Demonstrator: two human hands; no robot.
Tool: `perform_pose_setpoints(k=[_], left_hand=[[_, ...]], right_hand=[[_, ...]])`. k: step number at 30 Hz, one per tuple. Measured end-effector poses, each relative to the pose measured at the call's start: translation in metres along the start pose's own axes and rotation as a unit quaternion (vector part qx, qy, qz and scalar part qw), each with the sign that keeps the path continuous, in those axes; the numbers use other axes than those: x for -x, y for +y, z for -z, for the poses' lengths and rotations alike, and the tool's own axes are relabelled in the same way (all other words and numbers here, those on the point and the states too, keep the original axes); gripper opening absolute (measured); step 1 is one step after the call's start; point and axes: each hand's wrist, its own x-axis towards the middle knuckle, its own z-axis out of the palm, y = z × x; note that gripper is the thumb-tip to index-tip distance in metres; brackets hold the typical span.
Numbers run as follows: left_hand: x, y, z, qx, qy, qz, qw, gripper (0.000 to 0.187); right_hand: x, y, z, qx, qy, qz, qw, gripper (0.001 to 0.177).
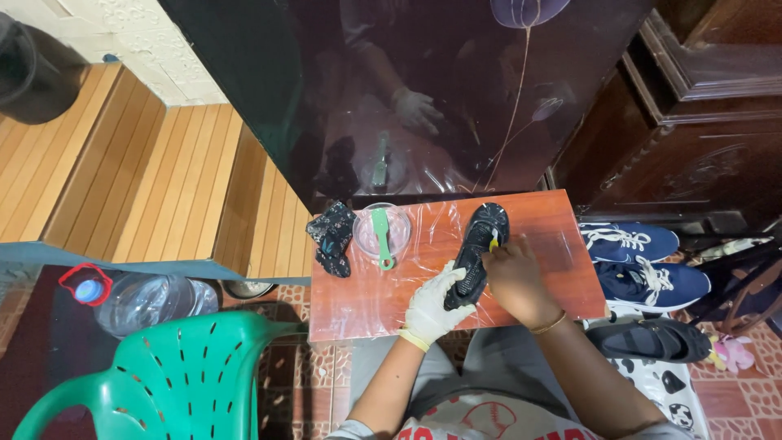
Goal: The person scrubs a black shoe with a toothbrush and a cleaning solution on a table covered with plastic wrap. They hold the shoe with a gloved hand and scrub the sole and sides thoroughly.
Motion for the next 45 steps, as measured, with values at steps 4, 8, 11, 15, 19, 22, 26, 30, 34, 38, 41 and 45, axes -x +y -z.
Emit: perform_pose_setpoints(k=[4, 8, 11, 15, 19, 22, 26, 30, 34, 38, 41, 45], left_hand=[[0.000, 0.006, 0.005, -0.002, -0.011, 0.010, 1.000, 0.070], [0.002, 0.005, 0.003, -0.010, 0.011, 0.003, 1.000, 0.068], [0.003, 0.006, 0.005, -0.009, 0.017, -0.014, 1.000, 0.066], [-0.001, 0.009, 0.006, 0.024, 0.021, -0.046, 0.998, 0.063], [0.001, 0.005, 0.005, -0.004, 0.011, -0.014, 1.000, 0.065], [0.000, 0.005, 0.006, 0.007, 0.009, -0.005, 1.000, 0.066], [0.001, 0.007, 0.009, 0.029, 0.011, -0.031, 0.999, 0.064], [-0.002, 0.006, 0.007, 0.026, 0.022, -0.050, 0.998, 0.064], [-0.002, 0.005, 0.007, 0.027, 0.014, -0.034, 0.999, 0.064], [-0.002, 0.002, 0.008, 0.027, 0.008, -0.042, 0.999, 0.067], [0.001, 0.003, 0.009, 0.032, 0.008, -0.055, 0.998, 0.066], [-0.001, 0.010, 0.009, 0.037, 0.022, -0.053, 0.998, 0.062]], right_hand=[[-0.007, -0.004, -0.015, 0.032, -0.012, -0.002, 0.999, 0.028], [-0.017, -0.003, -0.014, 0.020, 0.026, -0.010, 0.999, 0.011], [-0.011, 0.006, -0.017, 0.004, 0.036, -0.011, 0.999, 0.007], [-0.001, 0.010, -0.019, 0.005, 0.024, -0.026, 0.999, 0.019], [0.004, -0.001, -0.019, 0.038, 0.024, -0.032, 0.998, 0.033], [0.002, -0.008, -0.012, 0.053, 0.047, -0.049, 0.996, 0.033], [0.001, 0.008, -0.024, 0.037, 0.075, -0.028, 0.996, 0.024], [0.010, 0.008, -0.015, 0.005, 0.133, -0.027, 0.991, 0.017], [0.007, -0.002, -0.014, 0.032, 0.147, -0.029, 0.988, 0.028], [-0.001, -0.009, -0.020, 0.012, 0.191, -0.051, 0.980, 0.021], [0.000, -0.009, -0.024, -0.037, 0.226, -0.053, 0.972, 0.015], [0.002, 0.001, -0.027, -0.135, 0.257, -0.042, 0.956, 0.012]])
